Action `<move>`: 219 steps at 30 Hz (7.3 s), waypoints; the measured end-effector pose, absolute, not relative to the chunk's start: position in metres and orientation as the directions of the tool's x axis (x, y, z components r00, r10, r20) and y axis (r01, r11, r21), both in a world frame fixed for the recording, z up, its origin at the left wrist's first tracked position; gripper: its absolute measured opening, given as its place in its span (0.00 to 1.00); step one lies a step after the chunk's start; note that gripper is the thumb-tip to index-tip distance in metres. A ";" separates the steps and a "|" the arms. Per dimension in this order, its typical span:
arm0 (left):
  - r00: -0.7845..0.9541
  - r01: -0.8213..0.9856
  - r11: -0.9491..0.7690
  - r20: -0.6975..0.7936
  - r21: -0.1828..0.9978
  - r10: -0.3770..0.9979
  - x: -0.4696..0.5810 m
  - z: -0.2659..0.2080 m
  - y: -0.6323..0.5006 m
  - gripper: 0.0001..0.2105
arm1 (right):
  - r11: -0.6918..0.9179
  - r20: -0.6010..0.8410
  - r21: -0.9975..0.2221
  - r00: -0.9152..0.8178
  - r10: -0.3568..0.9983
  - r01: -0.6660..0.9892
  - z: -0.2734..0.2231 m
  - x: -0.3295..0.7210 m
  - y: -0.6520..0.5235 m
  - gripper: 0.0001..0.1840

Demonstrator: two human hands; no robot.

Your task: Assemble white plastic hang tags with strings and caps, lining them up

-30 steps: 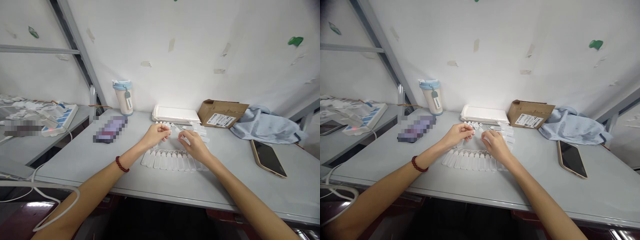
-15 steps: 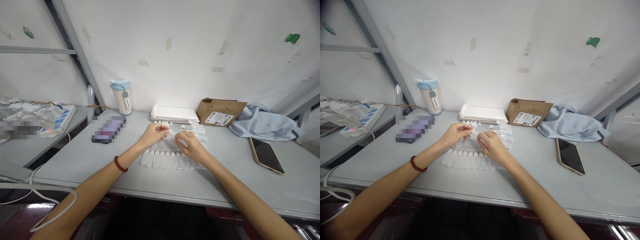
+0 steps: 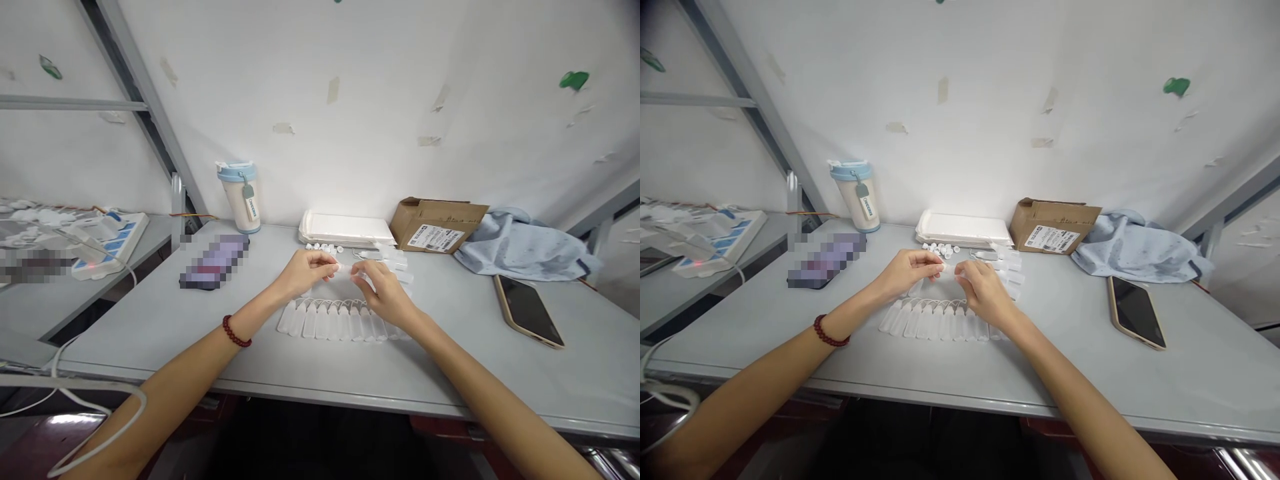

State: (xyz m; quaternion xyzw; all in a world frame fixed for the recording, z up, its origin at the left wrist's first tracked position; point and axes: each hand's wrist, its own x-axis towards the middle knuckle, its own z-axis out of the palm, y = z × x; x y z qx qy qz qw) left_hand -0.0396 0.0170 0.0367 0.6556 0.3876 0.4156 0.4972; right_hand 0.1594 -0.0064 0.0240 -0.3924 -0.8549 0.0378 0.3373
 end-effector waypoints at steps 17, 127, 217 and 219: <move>0.380 -0.039 -0.090 0.098 0.995 0.920 -0.038 0.042 0.012 0.11 | 0.718 0.572 -0.408 -0.456 0.682 0.564 0.026 0.157 -0.009 0.12; 0.478 0.135 -0.062 -0.010 0.989 0.878 -0.034 0.042 0.002 0.23 | 0.333 0.212 -0.898 -0.380 0.900 0.288 0.040 0.154 -0.019 0.16; 0.243 0.757 -0.334 0.232 0.561 0.942 -0.076 0.010 0.059 0.19 | 0.674 0.362 -0.418 -0.569 0.739 0.609 0.028 0.161 0.013 0.14; 0.258 0.743 -0.345 0.231 0.573 0.938 -0.076 0.009 0.060 0.19 | 0.695 0.277 -0.441 -0.650 0.708 0.568 0.035 0.146 0.011 0.16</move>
